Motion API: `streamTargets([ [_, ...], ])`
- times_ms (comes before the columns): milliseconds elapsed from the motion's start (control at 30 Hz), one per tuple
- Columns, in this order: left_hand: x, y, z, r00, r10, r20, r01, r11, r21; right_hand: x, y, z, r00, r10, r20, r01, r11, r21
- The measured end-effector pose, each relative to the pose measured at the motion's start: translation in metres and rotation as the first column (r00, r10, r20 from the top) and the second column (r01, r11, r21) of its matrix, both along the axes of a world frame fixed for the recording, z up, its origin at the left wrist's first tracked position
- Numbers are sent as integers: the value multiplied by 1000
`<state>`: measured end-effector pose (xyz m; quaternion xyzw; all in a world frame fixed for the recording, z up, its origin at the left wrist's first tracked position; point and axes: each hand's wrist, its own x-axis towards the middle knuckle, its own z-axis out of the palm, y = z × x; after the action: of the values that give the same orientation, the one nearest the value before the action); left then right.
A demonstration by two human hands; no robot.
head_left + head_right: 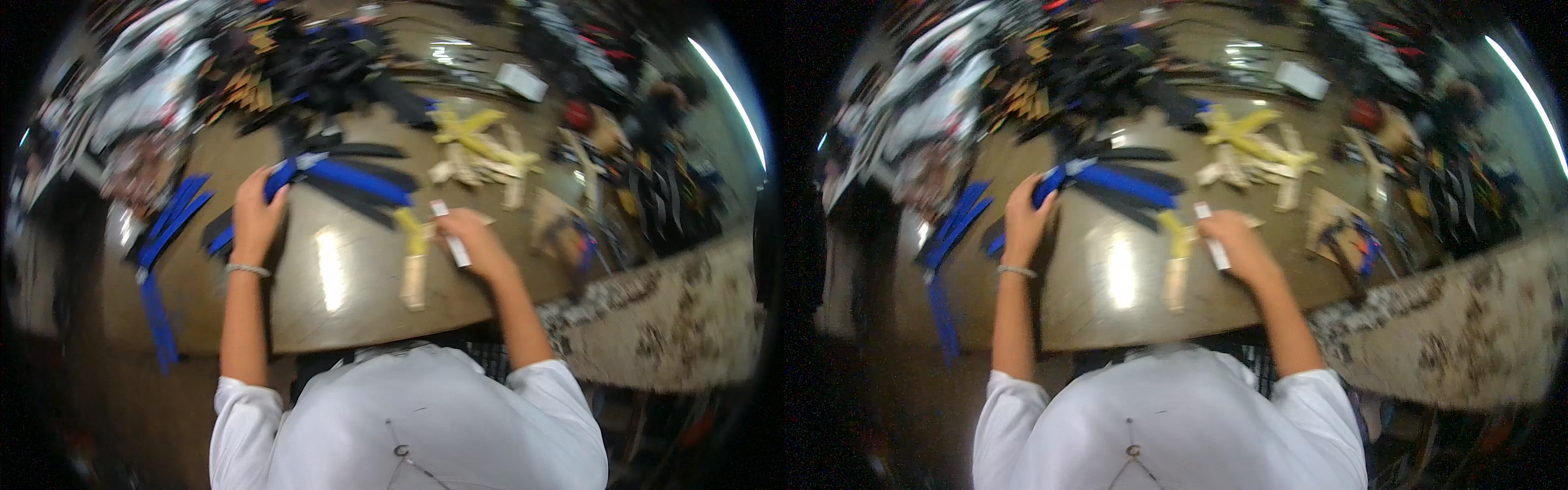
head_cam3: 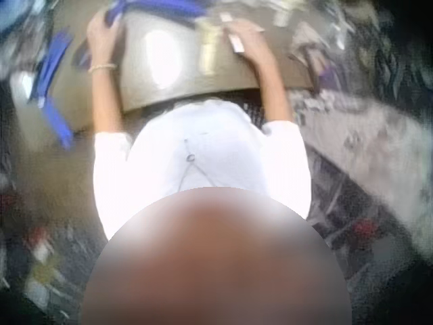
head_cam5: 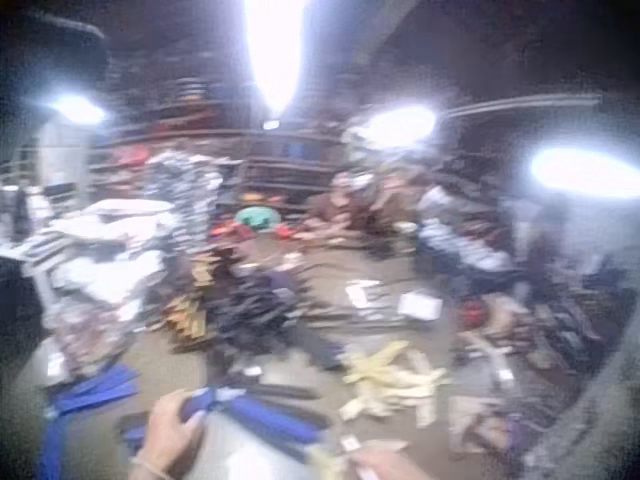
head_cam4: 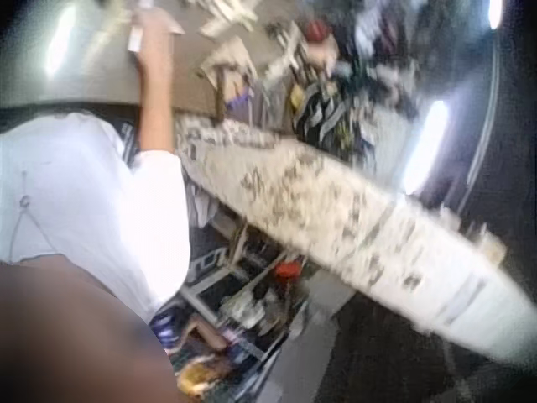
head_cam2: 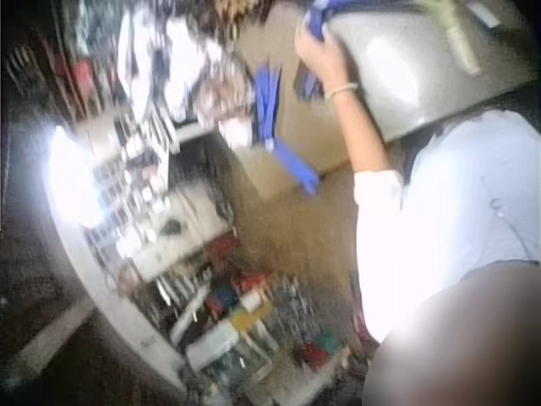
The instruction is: The person assembles black and blue straps by hand, attaching small white tags to each strap and arranging them on the table. They then use a yellow template and a white marker to mark positions on the straps. The workspace is cluttered with tools and materials.
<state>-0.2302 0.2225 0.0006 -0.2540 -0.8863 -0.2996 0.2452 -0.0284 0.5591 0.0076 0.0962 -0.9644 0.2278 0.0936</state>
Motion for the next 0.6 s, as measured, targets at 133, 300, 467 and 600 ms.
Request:
streamTargets([
  [133,-20,26,5,962,-49,270,39,998,41,27,-18,-1,997,-1,-71,-8,992,-129],
  [300,-24,14,30,950,-226,215,190,966,177,50,-53,-6,999,46,-6,-46,969,-241],
  [467,1,22,20,975,-216,51,215,976,14,40,-101,-13,984,133,-119,-163,942,-293],
  [600,27,26,10,969,-177,173,188,981,-48,35,-121,-16,982,136,-133,-160,968,-193],
])
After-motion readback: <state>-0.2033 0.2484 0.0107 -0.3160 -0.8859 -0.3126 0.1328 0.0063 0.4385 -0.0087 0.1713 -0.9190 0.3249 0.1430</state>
